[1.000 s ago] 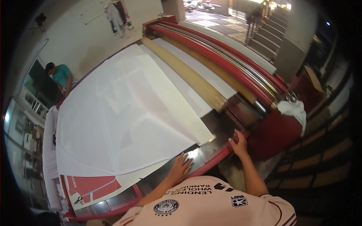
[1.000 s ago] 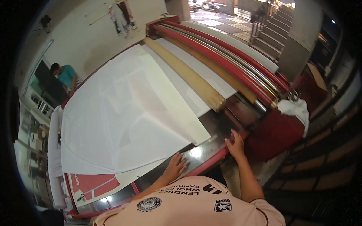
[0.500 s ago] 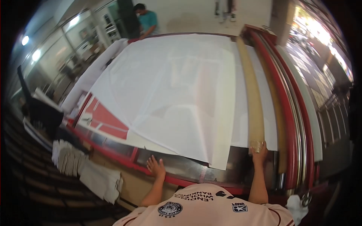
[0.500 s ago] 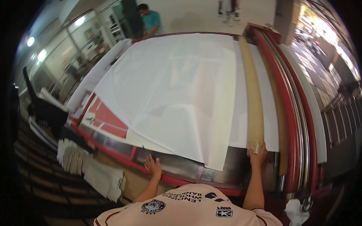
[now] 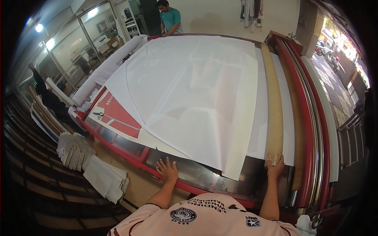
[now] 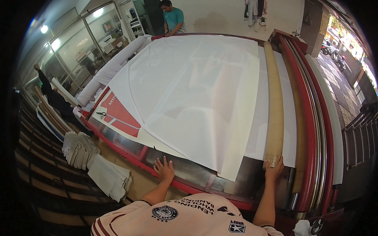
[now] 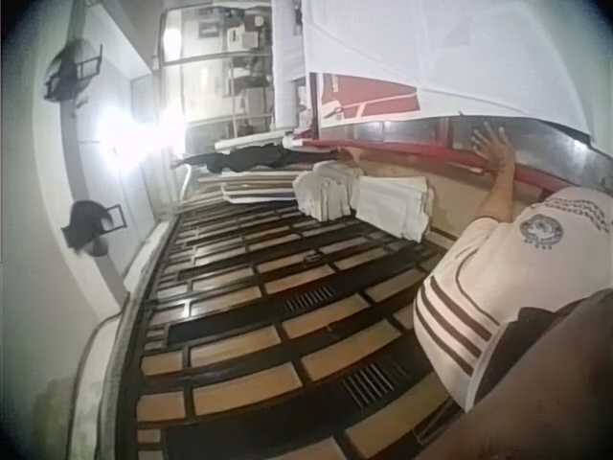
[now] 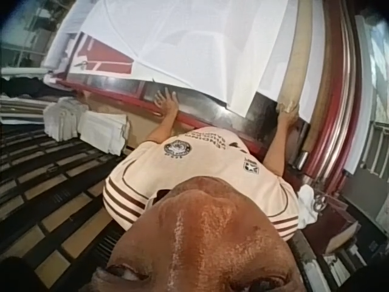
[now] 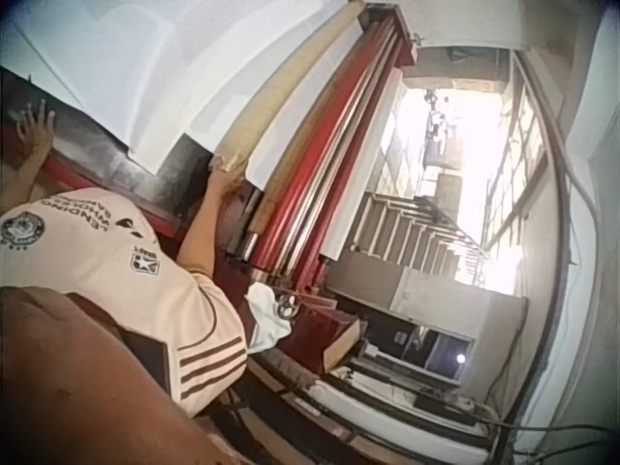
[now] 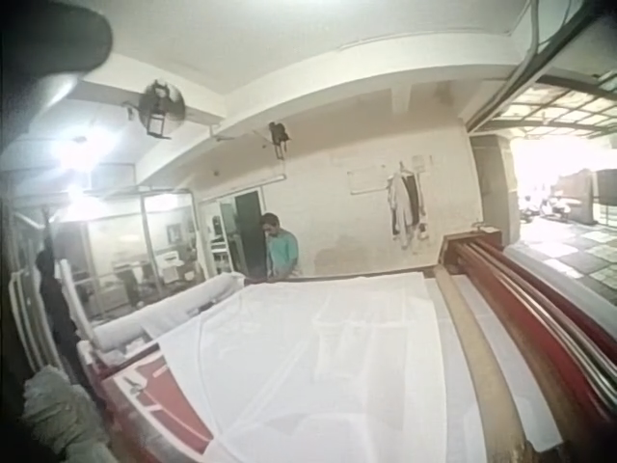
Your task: Operate a large industrial laminating machine to process printed material and use scissors to cut the finished product.
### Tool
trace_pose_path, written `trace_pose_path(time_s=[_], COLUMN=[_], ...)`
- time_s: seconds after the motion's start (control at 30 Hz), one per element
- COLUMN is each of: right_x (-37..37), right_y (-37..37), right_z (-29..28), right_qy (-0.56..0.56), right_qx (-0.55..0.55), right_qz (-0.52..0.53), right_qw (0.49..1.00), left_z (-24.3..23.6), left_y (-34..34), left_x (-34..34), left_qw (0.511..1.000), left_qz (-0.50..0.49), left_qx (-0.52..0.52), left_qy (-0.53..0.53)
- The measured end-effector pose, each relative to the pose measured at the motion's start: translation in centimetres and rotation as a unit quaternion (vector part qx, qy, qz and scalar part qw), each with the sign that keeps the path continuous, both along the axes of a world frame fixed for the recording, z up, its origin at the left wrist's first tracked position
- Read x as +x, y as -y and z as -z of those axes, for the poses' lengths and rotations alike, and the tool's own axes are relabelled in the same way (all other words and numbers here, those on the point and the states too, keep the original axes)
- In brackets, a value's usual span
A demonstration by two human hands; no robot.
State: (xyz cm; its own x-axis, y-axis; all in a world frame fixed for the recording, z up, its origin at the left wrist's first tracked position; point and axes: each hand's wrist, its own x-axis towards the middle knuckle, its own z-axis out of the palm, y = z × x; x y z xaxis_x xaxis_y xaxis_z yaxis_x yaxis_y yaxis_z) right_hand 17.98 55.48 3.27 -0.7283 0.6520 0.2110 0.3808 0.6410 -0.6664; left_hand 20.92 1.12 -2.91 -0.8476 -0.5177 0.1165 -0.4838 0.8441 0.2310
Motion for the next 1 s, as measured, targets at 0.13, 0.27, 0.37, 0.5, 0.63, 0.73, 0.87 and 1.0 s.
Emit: trace_pose_path(time_s=[0.13, 0.27, 0.37, 0.5, 0.63, 0.73, 0.87, 1.0], right_x=[0.02, 0.0, 0.01, 0.0, 0.02, 0.0, -0.03, -0.01], right_y=[0.03, -0.03, -0.03, -0.15, -0.49, -0.55, -0.18, 0.18], right_z=[0.07, 0.03, 0.02, 0.25, 0.78, 0.93, 0.55, 0.04], right_qy=[-0.015, -0.007, -0.007, -0.005, -0.037, -0.037, -0.044, -0.018], right_qx=[-0.003, 0.007, 0.01, 0.008, 0.047, 0.045, 0.045, -0.002], right_qz=[0.002, 0.004, 0.003, 0.012, -0.002, -0.006, -0.002, 0.013], right_qw=[1.0, 1.0, 1.0, 1.0, 0.998, 0.998, 0.998, 1.0], left_z=[-0.03, -0.32, -0.71, -0.9, -0.36, 0.03, -0.07, -0.61], left_y=[0.02, -0.03, -0.03, 0.0, 0.05, 0.13, 0.06, -0.13], left_x=[-0.06, -0.16, -0.17, -0.18, -0.23, -0.2, -0.16, -0.14], left_qw=[1.0, 1.0, 1.0, 0.999, 0.999, 1.0, 1.0, 1.0], left_qz=[0.0, -0.002, -0.006, -0.003, -0.005, -0.006, -0.004, 0.0], left_qx=[-0.006, -0.003, 0.008, 0.007, 0.013, -0.014, -0.006, -0.006], left_qy=[0.001, 0.005, 0.029, 0.042, 0.04, 0.004, 0.006, 0.007])
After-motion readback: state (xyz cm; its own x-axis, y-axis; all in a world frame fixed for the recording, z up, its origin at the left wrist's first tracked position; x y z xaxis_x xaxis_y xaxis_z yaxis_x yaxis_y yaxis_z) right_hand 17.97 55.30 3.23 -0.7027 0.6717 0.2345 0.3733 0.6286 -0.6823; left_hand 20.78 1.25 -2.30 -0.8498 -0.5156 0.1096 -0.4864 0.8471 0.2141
